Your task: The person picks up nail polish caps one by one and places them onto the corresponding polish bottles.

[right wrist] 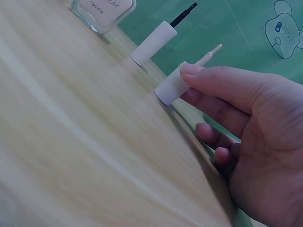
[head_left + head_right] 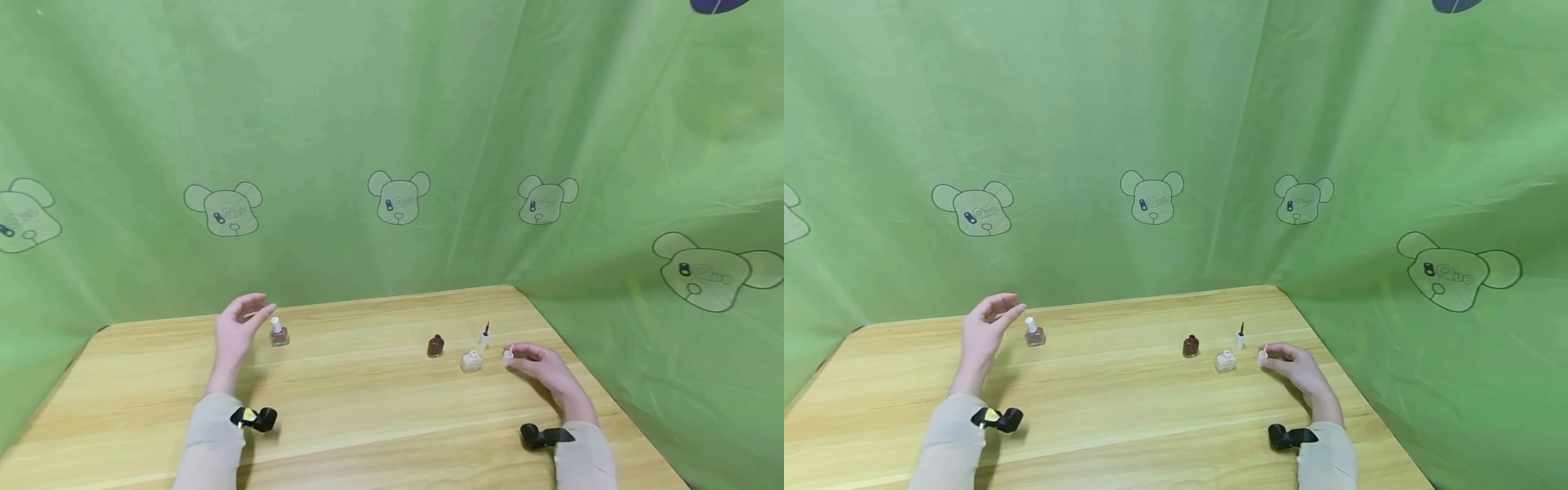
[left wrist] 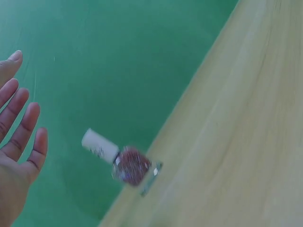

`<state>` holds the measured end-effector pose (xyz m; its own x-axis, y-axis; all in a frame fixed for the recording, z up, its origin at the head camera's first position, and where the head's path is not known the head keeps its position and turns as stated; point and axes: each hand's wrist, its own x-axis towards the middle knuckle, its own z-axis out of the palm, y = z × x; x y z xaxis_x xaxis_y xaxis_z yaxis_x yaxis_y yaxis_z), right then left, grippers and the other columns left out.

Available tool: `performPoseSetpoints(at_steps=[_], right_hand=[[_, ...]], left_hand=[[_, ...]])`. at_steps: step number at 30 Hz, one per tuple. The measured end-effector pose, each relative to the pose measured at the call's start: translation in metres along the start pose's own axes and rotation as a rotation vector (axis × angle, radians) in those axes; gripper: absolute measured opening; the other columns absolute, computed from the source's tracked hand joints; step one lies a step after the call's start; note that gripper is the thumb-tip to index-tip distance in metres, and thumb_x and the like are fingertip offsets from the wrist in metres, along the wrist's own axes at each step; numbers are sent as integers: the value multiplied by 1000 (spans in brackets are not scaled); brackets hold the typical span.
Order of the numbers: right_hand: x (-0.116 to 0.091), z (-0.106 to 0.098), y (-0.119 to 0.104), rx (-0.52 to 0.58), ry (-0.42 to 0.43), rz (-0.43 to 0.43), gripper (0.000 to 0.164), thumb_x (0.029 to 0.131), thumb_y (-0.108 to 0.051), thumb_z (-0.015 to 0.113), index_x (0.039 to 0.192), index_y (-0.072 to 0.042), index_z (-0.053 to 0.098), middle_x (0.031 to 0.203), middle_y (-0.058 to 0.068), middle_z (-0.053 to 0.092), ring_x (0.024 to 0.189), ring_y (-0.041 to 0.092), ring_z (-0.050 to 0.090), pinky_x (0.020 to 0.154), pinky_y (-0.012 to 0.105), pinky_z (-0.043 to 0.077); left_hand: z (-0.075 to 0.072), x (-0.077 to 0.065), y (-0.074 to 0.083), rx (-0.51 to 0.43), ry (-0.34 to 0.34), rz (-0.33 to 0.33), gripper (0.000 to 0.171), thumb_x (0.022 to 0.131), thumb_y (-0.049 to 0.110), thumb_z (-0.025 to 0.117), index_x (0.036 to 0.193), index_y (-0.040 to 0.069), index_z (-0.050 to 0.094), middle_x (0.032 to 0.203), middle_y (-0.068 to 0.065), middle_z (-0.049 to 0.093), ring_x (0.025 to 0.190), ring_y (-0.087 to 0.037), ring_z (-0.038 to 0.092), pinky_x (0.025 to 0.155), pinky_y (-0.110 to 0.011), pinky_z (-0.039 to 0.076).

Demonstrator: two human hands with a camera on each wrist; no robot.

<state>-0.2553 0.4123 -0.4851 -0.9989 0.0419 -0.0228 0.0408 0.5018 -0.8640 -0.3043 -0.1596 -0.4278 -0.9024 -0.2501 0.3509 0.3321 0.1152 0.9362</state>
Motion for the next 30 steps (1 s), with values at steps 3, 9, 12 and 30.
performPoseSetpoints(at_steps=[3, 9, 12, 30], right_hand=[[0, 1, 0, 0, 6, 1, 52, 87, -31, 73, 128, -2, 59, 130, 10, 63, 99, -10, 53, 88, 10, 39], [-1, -1, -3, 14, 15, 23, 55, 88, -31, 72, 130, 1, 57, 126, 5, 65, 97, -10, 53, 96, 22, 38], [-3, -3, -5, 62, 8, 30, 56, 88, -30, 72, 131, 2, 54, 120, -4, 67, 97, -8, 56, 97, 25, 38], [-7, -9, -14, 353, -26, -17, 23, 90, -11, 69, 112, -11, 63, 108, -14, 72, 93, 2, 67, 84, 23, 53]], left_hand=[[7, -3, 9, 10, -20, 41, 37, 80, 9, 79, 114, -1, 66, 98, 3, 70, 87, 2, 63, 82, -10, 52], [24, -9, 23, -8, -111, 45, 41, 81, 13, 79, 116, 0, 64, 94, 12, 69, 78, -3, 64, 64, -17, 56], [34, -13, 31, -27, -164, 46, 40, 81, 15, 79, 116, 1, 63, 97, 7, 69, 75, -3, 64, 53, -20, 55], [108, -54, 47, 29, -415, 347, 30, 79, 14, 80, 106, 4, 69, 101, -14, 71, 93, -22, 66, 87, -43, 56]])
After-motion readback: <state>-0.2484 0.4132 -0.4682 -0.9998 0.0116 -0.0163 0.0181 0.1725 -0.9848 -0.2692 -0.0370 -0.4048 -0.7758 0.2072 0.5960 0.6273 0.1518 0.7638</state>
